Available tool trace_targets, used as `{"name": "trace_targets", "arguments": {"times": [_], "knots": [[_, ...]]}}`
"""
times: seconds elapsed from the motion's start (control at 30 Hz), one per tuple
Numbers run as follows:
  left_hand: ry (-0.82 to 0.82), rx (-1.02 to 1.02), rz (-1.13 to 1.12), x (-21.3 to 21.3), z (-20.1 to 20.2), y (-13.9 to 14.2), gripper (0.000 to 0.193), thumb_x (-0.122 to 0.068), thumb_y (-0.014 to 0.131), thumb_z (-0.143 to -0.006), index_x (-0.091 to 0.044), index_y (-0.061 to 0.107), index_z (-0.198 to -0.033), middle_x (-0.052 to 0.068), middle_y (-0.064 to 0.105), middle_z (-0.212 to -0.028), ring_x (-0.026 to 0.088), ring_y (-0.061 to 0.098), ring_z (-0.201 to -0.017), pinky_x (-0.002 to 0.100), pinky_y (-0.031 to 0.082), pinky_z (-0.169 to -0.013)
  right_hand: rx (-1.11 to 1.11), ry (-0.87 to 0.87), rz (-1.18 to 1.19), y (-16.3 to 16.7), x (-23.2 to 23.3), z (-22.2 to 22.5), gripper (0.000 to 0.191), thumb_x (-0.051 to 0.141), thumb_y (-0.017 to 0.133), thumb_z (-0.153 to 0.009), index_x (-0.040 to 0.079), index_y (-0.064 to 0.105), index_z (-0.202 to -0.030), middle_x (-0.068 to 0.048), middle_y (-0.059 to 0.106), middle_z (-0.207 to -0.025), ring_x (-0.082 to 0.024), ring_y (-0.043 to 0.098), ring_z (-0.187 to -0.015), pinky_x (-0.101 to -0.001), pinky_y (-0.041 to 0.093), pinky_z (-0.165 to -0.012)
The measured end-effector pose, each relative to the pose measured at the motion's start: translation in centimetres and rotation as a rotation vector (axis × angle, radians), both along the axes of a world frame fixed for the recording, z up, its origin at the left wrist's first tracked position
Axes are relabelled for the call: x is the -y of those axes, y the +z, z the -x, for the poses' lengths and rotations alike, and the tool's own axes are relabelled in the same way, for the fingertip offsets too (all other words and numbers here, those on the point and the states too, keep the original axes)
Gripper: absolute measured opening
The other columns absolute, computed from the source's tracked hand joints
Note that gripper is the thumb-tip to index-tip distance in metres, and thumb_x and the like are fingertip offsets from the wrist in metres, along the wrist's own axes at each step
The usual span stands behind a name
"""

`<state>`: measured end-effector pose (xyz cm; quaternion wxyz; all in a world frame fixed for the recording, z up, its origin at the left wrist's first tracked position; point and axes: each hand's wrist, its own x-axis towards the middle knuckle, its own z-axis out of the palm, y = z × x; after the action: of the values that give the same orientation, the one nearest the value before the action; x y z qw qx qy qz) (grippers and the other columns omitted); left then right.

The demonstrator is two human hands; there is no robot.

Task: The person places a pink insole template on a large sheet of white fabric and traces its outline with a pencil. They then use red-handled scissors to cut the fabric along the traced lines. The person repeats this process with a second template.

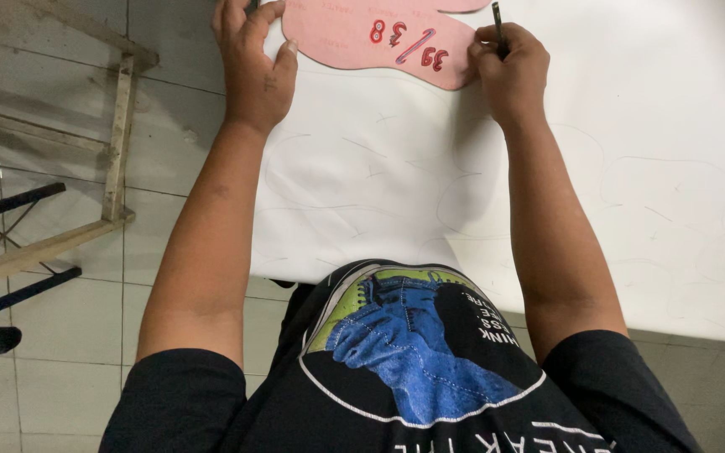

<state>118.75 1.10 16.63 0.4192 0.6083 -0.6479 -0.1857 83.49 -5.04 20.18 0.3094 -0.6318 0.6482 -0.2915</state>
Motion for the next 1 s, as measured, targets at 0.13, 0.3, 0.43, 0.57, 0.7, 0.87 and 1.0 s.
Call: {"name": "trace_targets", "arguments": {"times": [0.13,0.3,0.43,0.57,0.7,0.87,1.0], "knots": [[-0.005,0.004,0.015,-0.1,0.1,-0.1,0.036,-0.002,0.075,-0.099,-0.001,0.064,-0.134,0.013,0.040,-0.155,0.036,0.031,-0.148,0.046,0.037,-0.126,-0.020,0.004,0.047,-0.2,-0.1,0.0,0.015,0.012,0.076,-0.094,0.002,0.076,-0.105,-0.003,0.074,-0.084,-0.009,0.067,-0.074,-0.0255,0.054,-0.070],[0.004,0.024,0.000,-0.3,0.4,-0.2,0.035,-0.001,0.075,-0.099,-0.001,0.065,-0.132,0.011,0.042,-0.152,0.035,0.032,-0.147,0.046,0.037,-0.125,-0.013,-0.021,-0.003,0.0,-0.2,0.0,0.017,0.013,0.075,-0.094,0.002,0.076,-0.106,-0.004,0.073,-0.082,-0.010,0.067,-0.072,-0.0257,0.054,-0.068],[0.004,-0.040,-0.029,-0.3,0.8,0.3,0.034,-0.002,0.074,-0.098,-0.001,0.065,-0.131,0.011,0.044,-0.149,0.034,0.034,-0.146,0.044,0.039,-0.125,0.021,-0.019,-0.020,0.5,-0.4,-0.2,0.018,0.014,0.076,-0.093,0.001,0.076,-0.106,-0.003,0.074,-0.084,-0.009,0.067,-0.072,-0.0253,0.055,-0.067],[0.030,0.004,-0.052,-0.3,1.2,1.1,0.034,-0.002,0.074,-0.096,-0.001,0.065,-0.128,0.010,0.050,-0.142,0.034,0.036,-0.143,0.045,0.040,-0.122,-0.048,-0.023,-0.014,0.9,-0.6,-0.5,0.016,0.013,0.076,-0.093,0.001,0.075,-0.103,-0.004,0.074,-0.083,-0.011,0.067,-0.072,-0.0267,0.054,-0.068],[0.142,0.426,0.150,-0.2,3.3,1.0,0.017,-0.002,0.069,-0.091,-0.013,0.069,-0.104,0.012,0.052,-0.138,0.035,0.039,-0.134,0.050,0.040,-0.110,-0.122,0.001,-0.003,0.8,-0.7,-0.8,0.014,0.014,0.076,-0.094,0.002,0.071,-0.099,-0.006,0.075,-0.086,-0.015,0.070,-0.076,-0.0288,0.055,-0.071],[-0.131,0.418,-0.043,1.3,9.0,1.1,0.015,-0.003,0.055,-0.100,0.002,0.069,-0.097,0.019,0.054,-0.140,0.036,0.055,-0.116,0.050,0.050,-0.102,-0.357,0.122,0.088,1.5,-0.2,-1.4,0.016,0.013,0.078,-0.093,0.002,0.067,-0.093,-0.010,0.068,-0.090,-0.025,0.065,-0.082,-0.0369,0.052,-0.072],[-0.022,0.811,-0.079,0.8,14.7,1.5,0.034,-0.013,0.059,-0.089,0.012,0.071,-0.109,0.038,0.047,-0.131,0.050,0.051,-0.116,0.056,0.045,-0.103,-0.378,0.318,0.330,3.6,1.3,-3.6,0.013,0.008,0.077,-0.092,0.001,0.066,-0.091,-0.015,0.062,-0.099,-0.029,0.062,-0.089,-0.0383,0.051,-0.074]]}}
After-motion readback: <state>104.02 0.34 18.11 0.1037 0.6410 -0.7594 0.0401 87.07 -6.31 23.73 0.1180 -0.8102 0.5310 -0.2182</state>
